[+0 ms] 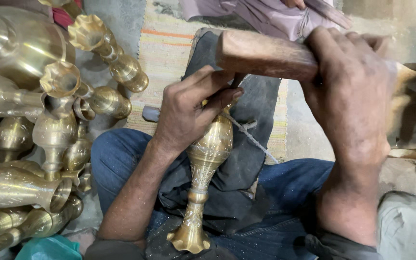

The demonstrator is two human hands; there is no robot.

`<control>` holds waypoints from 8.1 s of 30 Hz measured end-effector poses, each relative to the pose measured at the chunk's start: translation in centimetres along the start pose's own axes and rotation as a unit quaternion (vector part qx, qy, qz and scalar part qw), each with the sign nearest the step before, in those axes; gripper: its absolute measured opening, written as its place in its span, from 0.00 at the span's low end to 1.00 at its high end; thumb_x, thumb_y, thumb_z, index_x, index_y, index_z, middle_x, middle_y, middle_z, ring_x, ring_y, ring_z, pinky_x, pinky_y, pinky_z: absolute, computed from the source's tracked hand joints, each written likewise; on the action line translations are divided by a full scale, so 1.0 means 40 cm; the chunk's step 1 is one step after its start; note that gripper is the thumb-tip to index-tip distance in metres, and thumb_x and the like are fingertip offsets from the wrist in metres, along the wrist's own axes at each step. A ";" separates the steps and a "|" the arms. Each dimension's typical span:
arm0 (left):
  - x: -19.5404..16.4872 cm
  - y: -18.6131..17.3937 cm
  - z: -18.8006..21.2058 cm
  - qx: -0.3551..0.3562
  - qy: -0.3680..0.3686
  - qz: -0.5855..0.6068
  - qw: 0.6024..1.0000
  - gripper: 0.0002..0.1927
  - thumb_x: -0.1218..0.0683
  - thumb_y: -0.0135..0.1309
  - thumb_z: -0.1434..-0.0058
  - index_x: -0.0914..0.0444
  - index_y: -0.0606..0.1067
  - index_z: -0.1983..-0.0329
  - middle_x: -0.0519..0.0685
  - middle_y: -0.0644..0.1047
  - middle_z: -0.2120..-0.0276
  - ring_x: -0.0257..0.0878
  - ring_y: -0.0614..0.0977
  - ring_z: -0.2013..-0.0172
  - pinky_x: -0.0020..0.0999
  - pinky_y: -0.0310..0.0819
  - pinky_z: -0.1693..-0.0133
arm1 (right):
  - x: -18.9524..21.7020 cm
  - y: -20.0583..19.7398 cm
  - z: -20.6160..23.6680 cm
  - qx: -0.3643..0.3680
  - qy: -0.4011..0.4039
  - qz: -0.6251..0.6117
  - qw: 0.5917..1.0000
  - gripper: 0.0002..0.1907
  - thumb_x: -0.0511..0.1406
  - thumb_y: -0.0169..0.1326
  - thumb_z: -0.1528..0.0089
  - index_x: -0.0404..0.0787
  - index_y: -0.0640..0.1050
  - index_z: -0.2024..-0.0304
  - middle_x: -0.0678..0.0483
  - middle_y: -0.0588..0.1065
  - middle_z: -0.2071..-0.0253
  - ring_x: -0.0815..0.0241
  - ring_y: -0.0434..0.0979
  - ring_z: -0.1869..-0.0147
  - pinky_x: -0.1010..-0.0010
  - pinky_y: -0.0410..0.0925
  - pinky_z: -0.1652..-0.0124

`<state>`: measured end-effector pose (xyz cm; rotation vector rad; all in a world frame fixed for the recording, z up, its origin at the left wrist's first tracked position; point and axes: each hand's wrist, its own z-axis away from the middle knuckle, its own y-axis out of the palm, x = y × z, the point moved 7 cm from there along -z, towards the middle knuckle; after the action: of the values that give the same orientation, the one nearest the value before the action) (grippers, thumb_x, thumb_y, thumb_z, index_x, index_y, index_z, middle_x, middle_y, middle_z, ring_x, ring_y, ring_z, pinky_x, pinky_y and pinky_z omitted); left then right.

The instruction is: The person sits on the floor with a brass vase held against a padded rest and uses a small chisel and a wooden mallet to hand-engrave decorative patterns into the vase's surface, repositioning the vase and chisel repeatedly as they work around it.

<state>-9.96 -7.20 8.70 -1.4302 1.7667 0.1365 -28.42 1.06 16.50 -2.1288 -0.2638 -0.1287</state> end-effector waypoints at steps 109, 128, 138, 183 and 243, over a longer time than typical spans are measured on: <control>0.063 -0.020 -0.007 0.042 -0.042 0.072 0.996 0.20 0.59 0.65 0.35 0.66 0.77 0.41 0.50 0.84 0.54 0.37 0.88 0.56 0.28 0.87 0.55 | -0.075 0.007 -0.016 -0.080 0.094 -0.198 0.972 0.08 0.34 0.62 0.32 0.43 0.75 0.54 0.56 0.78 0.58 0.55 0.80 0.55 0.63 0.70 0.56; 0.056 -0.030 -0.015 0.050 -0.052 0.056 0.996 0.19 0.60 0.66 0.36 0.66 0.78 0.43 0.50 0.83 0.59 0.34 0.86 0.61 0.29 0.83 0.61 | -0.007 0.041 -0.013 -0.012 -0.022 0.056 0.998 0.14 0.30 0.66 0.39 0.37 0.75 0.54 0.46 0.77 0.62 0.44 0.79 0.56 0.51 0.70 0.55; 0.058 -0.026 -0.019 0.060 -0.076 0.063 0.993 0.20 0.58 0.65 0.35 0.66 0.78 0.41 0.48 0.83 0.60 0.34 0.85 0.63 0.28 0.84 0.62 | -0.050 0.078 -0.023 -0.009 0.045 -0.160 0.986 0.16 0.34 0.63 0.34 0.42 0.72 0.47 0.53 0.75 0.56 0.59 0.78 0.54 0.61 0.71 0.52; 0.054 -0.034 -0.028 0.086 -0.024 0.064 0.994 0.14 0.58 0.65 0.33 0.63 0.80 0.46 0.49 0.83 0.54 0.37 0.86 0.54 0.31 0.82 0.54 | -0.015 0.068 -0.010 -0.005 -0.010 0.006 1.000 0.17 0.28 0.66 0.37 0.34 0.73 0.50 0.44 0.77 0.59 0.44 0.79 0.56 0.53 0.70 0.54; -0.010 -0.027 0.008 0.040 0.032 -0.050 0.997 0.17 0.59 0.66 0.32 0.66 0.75 0.44 0.49 0.81 0.59 0.38 0.87 0.58 0.31 0.86 0.59 | -0.042 0.013 0.019 -0.082 -0.086 0.084 0.989 0.15 0.30 0.60 0.39 0.43 0.74 0.51 0.55 0.73 0.58 0.52 0.72 0.53 0.63 0.60 0.51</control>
<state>-8.86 -7.08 9.21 -1.4759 1.7287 -0.0339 -29.92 1.19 15.34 -2.3184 -0.1793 0.1376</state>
